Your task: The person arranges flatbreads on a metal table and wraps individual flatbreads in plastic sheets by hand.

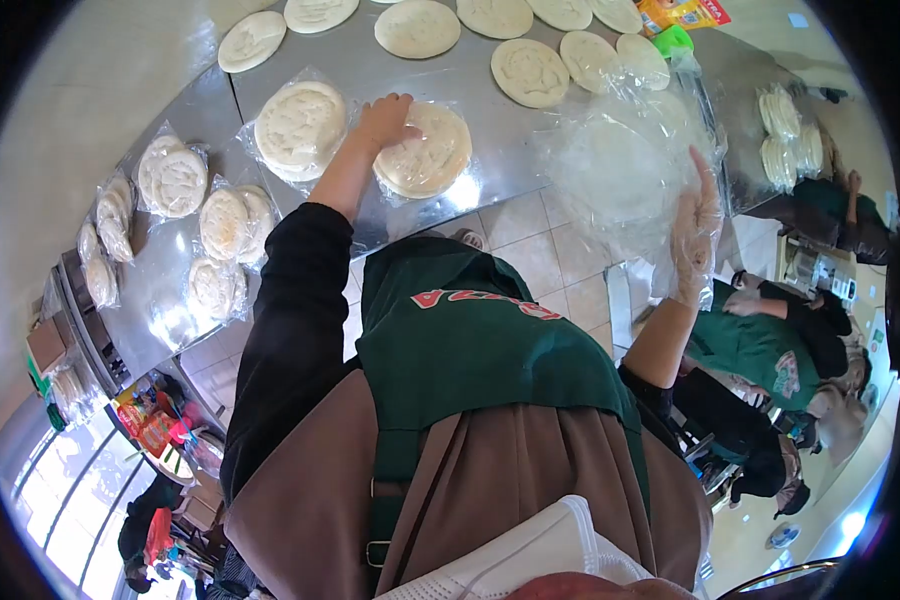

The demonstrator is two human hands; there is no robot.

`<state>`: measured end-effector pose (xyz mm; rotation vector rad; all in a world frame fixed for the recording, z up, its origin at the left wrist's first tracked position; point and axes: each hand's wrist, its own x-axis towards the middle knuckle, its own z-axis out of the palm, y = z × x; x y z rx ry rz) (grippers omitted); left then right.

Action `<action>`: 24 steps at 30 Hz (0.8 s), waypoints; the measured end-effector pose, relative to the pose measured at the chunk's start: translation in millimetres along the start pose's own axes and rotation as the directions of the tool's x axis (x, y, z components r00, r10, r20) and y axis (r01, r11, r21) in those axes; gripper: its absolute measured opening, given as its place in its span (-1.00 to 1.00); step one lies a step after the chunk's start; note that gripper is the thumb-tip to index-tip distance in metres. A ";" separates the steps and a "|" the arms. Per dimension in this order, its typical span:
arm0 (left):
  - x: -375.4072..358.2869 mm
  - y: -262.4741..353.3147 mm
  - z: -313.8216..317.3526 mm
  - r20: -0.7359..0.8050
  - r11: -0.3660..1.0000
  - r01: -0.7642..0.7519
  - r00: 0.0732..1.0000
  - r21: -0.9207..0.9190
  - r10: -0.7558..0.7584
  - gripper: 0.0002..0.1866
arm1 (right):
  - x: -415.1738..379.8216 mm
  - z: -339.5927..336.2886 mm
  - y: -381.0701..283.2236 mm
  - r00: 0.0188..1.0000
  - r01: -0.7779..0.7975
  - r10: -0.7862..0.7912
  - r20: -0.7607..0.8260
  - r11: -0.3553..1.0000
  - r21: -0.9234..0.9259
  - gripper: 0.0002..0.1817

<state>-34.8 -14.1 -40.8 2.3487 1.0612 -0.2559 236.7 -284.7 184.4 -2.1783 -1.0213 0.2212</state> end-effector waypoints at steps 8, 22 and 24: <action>-34.6 13.6 -52.6 -0.154 0.970 -0.053 0.988 -0.239 0.016 -0.41 | 9.2 5.7 15.6 0.945 0.325 -0.308 0.109 0.916 -0.235 -0.68; -113.3 92.4 -127.1 -0.818 0.502 -0.816 0.481 -0.286 0.315 -0.72 | 9.9 50.8 -15.1 0.935 0.221 -0.255 0.244 0.962 0.159 -0.70; -119.9 108.0 -128.0 -0.848 0.395 -0.855 0.458 -0.336 0.268 -0.72 | 13.4 65.4 3.5 0.905 0.179 -0.254 0.341 0.955 0.236 -0.47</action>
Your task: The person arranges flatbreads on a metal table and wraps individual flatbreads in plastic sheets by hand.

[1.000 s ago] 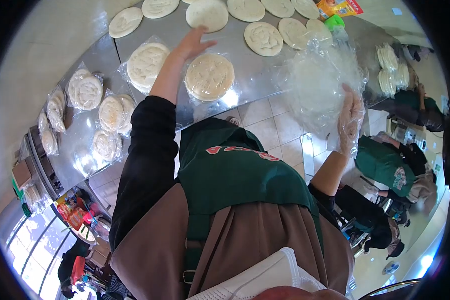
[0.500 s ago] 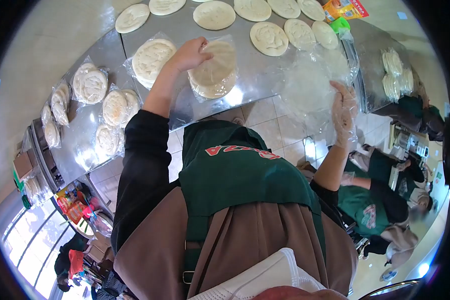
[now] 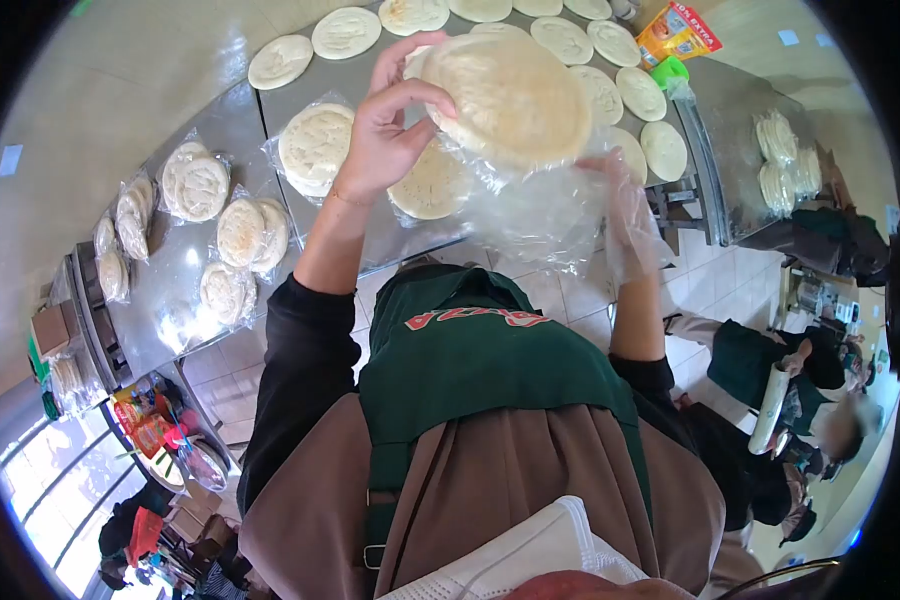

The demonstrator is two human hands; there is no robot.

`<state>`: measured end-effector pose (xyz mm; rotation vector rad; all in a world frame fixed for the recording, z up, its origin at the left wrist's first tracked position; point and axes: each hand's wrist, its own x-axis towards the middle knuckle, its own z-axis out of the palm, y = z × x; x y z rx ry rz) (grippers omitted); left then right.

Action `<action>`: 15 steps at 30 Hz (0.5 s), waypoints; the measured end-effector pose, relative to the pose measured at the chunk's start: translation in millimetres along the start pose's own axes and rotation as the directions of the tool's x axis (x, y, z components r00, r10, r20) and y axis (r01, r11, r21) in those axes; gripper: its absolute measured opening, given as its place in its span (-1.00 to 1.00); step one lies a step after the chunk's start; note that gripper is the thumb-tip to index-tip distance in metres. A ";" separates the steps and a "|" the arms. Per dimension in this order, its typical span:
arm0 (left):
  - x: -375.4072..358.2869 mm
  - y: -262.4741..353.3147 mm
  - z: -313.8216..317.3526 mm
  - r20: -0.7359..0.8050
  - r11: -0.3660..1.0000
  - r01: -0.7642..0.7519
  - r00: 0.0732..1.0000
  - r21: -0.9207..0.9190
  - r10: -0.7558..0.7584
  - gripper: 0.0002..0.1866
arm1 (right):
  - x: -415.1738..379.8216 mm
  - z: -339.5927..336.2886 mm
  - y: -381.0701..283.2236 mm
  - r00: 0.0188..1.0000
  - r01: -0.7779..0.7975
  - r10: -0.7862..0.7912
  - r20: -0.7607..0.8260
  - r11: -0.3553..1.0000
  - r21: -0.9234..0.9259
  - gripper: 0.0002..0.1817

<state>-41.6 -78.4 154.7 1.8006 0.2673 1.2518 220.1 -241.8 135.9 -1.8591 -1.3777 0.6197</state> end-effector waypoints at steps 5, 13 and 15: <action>-15.3 -0.1 20.5 0.041 0.953 0.112 0.994 -0.282 -0.105 -0.64 | 8.8 23.0 2.1 0.924 -0.378 0.263 0.278 0.511 0.772 -0.17; -23.8 13.5 12.1 0.234 0.966 0.094 0.972 -0.242 -0.036 -0.58 | 23.7 32.0 -19.6 0.890 -0.436 0.283 0.357 0.300 0.849 -0.20; -25.2 14.1 7.8 0.258 0.981 0.066 0.966 -0.182 -0.017 -0.57 | 21.8 24.4 -34.8 0.918 -0.393 0.305 0.253 0.624 0.676 -0.47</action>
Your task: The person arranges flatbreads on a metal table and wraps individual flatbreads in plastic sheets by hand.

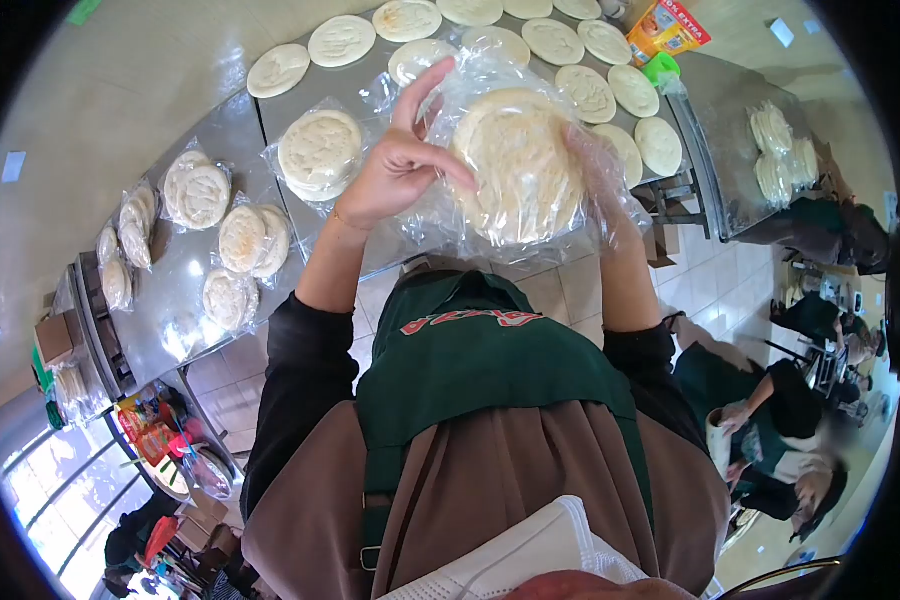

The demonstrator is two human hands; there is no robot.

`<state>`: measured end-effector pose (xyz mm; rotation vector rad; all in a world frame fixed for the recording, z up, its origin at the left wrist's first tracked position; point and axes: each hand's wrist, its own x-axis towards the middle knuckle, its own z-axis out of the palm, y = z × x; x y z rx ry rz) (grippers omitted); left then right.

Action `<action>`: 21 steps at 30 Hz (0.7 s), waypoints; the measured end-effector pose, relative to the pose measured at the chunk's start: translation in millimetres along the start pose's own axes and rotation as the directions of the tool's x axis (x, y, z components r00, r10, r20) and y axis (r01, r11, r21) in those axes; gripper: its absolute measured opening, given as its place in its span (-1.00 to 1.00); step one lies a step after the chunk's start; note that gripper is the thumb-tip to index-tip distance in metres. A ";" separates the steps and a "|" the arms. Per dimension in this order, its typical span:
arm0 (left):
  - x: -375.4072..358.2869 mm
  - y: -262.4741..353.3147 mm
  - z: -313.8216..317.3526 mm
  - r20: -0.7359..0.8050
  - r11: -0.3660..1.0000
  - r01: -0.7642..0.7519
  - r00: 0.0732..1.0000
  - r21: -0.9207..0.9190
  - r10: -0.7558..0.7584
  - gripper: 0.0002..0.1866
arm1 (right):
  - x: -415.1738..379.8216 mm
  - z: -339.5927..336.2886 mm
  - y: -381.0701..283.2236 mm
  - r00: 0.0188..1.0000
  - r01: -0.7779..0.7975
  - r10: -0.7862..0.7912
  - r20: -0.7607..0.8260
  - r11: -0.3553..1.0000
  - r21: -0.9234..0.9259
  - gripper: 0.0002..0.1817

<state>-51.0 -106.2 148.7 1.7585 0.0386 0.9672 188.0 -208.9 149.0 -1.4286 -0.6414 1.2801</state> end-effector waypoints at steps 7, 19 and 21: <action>3.4 19.5 -7.5 -0.427 0.896 0.082 0.858 -0.437 -0.286 -0.57 | -21.6 7.8 -6.3 0.973 0.218 -0.228 -0.034 0.959 -0.184 -0.62; -15.0 13.5 37.1 -0.437 0.831 0.557 0.746 -0.007 -0.503 -0.79 | -20.0 8.7 -14.2 0.846 0.459 -0.454 -0.280 0.887 -0.051 -0.67; -15.8 5.7 44.9 -0.487 0.871 0.490 0.752 -0.039 -0.445 -0.78 | -22.9 10.7 -14.5 0.816 0.477 -0.490 -0.308 0.871 -0.120 -0.67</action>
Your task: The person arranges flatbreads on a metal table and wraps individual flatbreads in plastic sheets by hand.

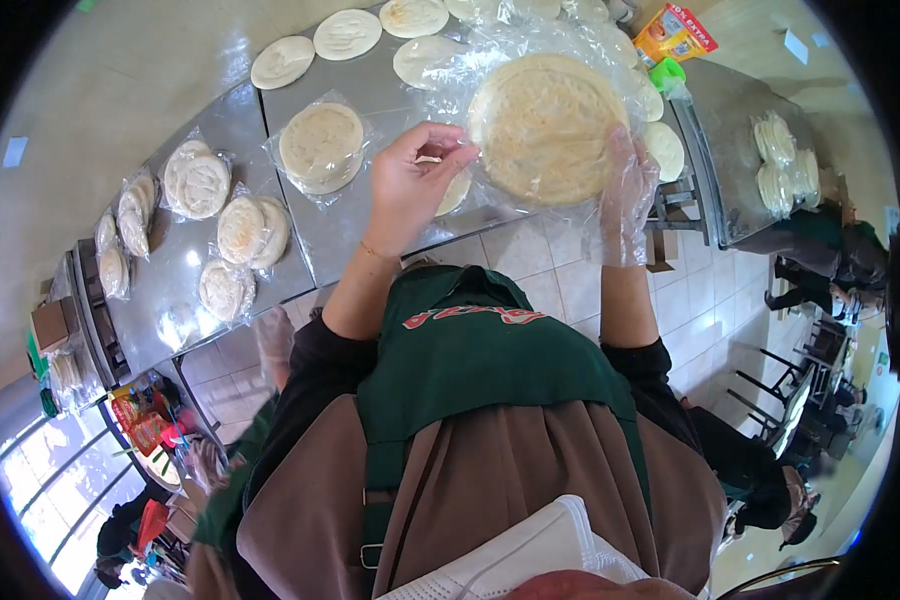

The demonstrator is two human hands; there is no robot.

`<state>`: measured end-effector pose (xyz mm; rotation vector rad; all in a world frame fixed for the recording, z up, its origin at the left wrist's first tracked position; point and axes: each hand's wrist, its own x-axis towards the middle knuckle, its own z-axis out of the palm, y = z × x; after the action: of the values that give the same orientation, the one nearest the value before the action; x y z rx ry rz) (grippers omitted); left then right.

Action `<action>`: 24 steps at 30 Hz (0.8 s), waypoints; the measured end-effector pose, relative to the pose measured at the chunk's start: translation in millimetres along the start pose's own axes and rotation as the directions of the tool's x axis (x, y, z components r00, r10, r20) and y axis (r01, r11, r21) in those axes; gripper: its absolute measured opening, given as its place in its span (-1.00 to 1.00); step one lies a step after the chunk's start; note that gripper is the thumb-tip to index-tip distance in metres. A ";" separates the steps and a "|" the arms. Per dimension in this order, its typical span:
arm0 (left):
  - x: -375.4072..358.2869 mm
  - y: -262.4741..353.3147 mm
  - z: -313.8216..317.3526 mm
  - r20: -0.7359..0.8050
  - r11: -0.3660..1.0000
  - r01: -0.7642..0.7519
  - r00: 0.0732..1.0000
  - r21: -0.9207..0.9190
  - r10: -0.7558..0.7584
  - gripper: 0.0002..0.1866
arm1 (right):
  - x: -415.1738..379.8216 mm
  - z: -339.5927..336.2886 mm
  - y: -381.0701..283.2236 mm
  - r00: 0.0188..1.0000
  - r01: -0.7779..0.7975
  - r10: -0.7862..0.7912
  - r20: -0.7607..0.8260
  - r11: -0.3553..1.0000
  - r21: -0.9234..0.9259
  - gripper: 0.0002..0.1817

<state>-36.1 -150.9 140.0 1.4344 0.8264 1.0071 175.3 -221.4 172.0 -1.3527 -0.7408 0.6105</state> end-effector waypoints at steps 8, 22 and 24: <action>10.0 -5.3 13.8 -0.248 0.949 -0.224 0.954 -0.220 0.167 -0.86 | -7.9 1.7 12.2 0.996 0.058 -0.057 -0.062 0.998 0.016 -0.57; 33.3 23.5 -14.4 0.100 0.986 -0.151 0.982 -0.074 0.158 -0.92 | 16.0 -35.6 -7.9 0.915 0.186 -0.151 0.373 0.981 -0.061 -0.50; 34.1 24.2 -9.2 0.171 0.961 -0.277 0.946 -0.012 0.275 -0.92 | 8.4 -25.5 -11.8 0.932 0.072 0.016 0.361 0.971 -0.227 -0.65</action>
<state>-32.8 -118.9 168.1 1.6534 0.5152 1.0704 200.0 -232.6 183.2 -1.4620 -1.1601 0.7786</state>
